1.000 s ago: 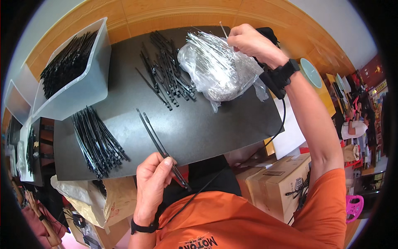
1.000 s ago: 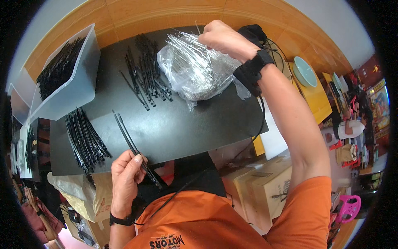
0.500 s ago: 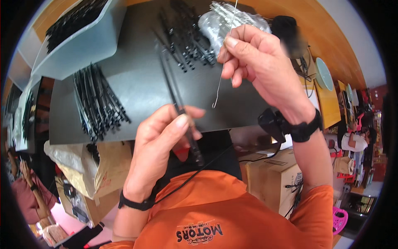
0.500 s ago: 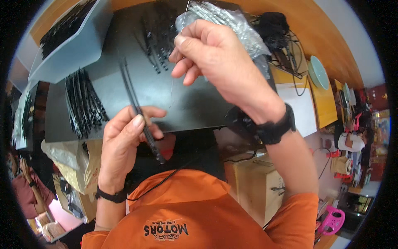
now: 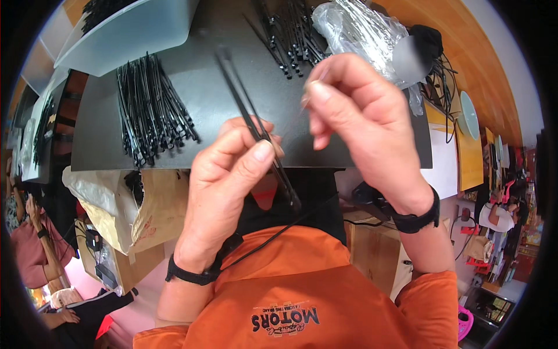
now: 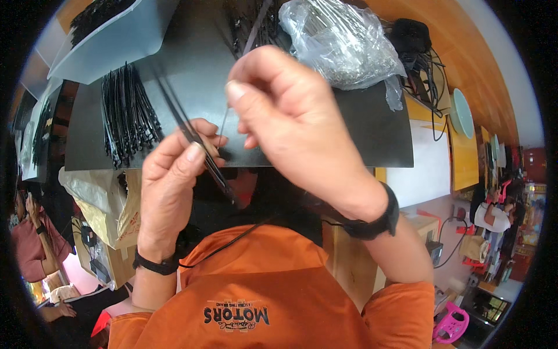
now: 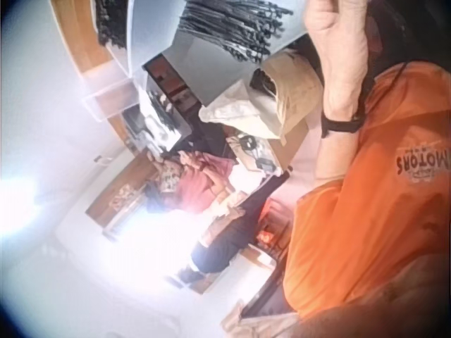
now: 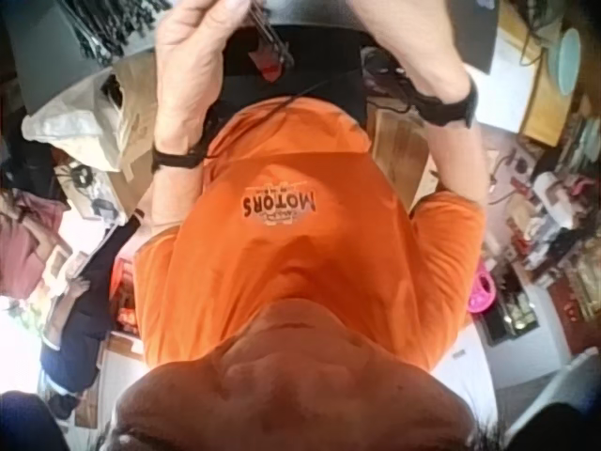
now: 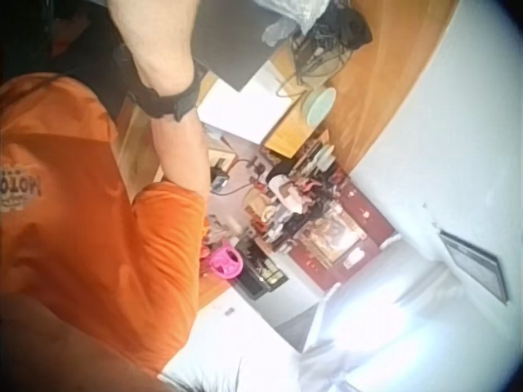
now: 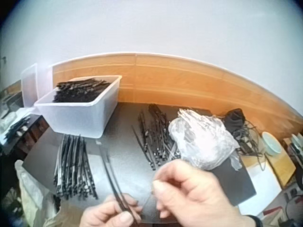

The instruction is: The recorder is assembling zip ties by inserting a thin wire into the locking mechanism of each tie and then gathering them into a bin.

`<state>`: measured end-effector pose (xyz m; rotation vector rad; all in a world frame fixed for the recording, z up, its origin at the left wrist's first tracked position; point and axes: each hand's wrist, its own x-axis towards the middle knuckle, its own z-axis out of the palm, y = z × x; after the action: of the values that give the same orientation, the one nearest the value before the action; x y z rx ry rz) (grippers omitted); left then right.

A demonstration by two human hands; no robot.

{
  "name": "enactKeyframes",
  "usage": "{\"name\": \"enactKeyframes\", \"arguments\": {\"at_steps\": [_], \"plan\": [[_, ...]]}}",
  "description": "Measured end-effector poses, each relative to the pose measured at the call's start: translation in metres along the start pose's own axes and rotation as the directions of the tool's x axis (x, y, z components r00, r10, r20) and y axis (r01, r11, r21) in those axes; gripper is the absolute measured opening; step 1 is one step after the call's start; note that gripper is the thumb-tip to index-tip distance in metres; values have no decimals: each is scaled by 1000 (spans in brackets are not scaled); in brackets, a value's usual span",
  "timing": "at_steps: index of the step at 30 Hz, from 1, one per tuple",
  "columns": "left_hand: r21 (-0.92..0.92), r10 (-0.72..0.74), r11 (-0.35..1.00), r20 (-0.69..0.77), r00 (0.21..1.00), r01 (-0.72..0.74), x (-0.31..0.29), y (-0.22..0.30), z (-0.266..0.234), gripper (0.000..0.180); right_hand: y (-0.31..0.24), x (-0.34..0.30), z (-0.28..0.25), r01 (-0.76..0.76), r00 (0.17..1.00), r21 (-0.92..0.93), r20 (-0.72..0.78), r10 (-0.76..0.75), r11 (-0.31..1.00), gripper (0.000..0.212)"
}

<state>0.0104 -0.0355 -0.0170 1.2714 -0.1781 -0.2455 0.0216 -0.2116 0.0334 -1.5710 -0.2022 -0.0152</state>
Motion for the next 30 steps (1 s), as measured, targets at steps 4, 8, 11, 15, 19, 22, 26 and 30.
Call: {"name": "enactKeyframes", "arguments": {"at_steps": [4, 8, 11, 15, 19, 22, 26, 30], "plan": [[-28, -75, 997, -12, 997, 75, -3, 16, -9, 24, 2, -9, -7, -47, 996, 47, -78, 51, 998, 12], [-6, -90, 996, -37, 995, 90, -5, 16, -7, 26, 22, -20, 3, -160, 981, 300, -53, 184, 940, 13], [63, -156, 986, 4, 988, 155, -8, 15, -14, 27, 33, -24, 6, -211, 970, 485, -7, 244, 849, 12], [96, -180, 980, 64, 982, 173, -11, 14, -17, 28, 41, -27, 9, -229, 966, 554, 28, 257, 801, 13], [52, -171, 985, 155, 973, 165, -13, 15, -14, 29, 47, -32, 11, -264, 959, 641, 97, 265, 721, 12], [97, -155, 985, 176, 972, 139, -15, 14, -14, 30, 48, -34, 12, -277, 957, 677, 133, 257, 682, 12], [110, -170, 982, 143, 975, 155, -19, 14, -16, 31, 47, -37, 12, -301, 953, 638, 210, 217, 708, 13], [78, -143, 988, 125, 982, 134, -23, 18, -13, 30, 46, -40, 14, -350, 936, 615, 256, 241, 707, 14]]}}
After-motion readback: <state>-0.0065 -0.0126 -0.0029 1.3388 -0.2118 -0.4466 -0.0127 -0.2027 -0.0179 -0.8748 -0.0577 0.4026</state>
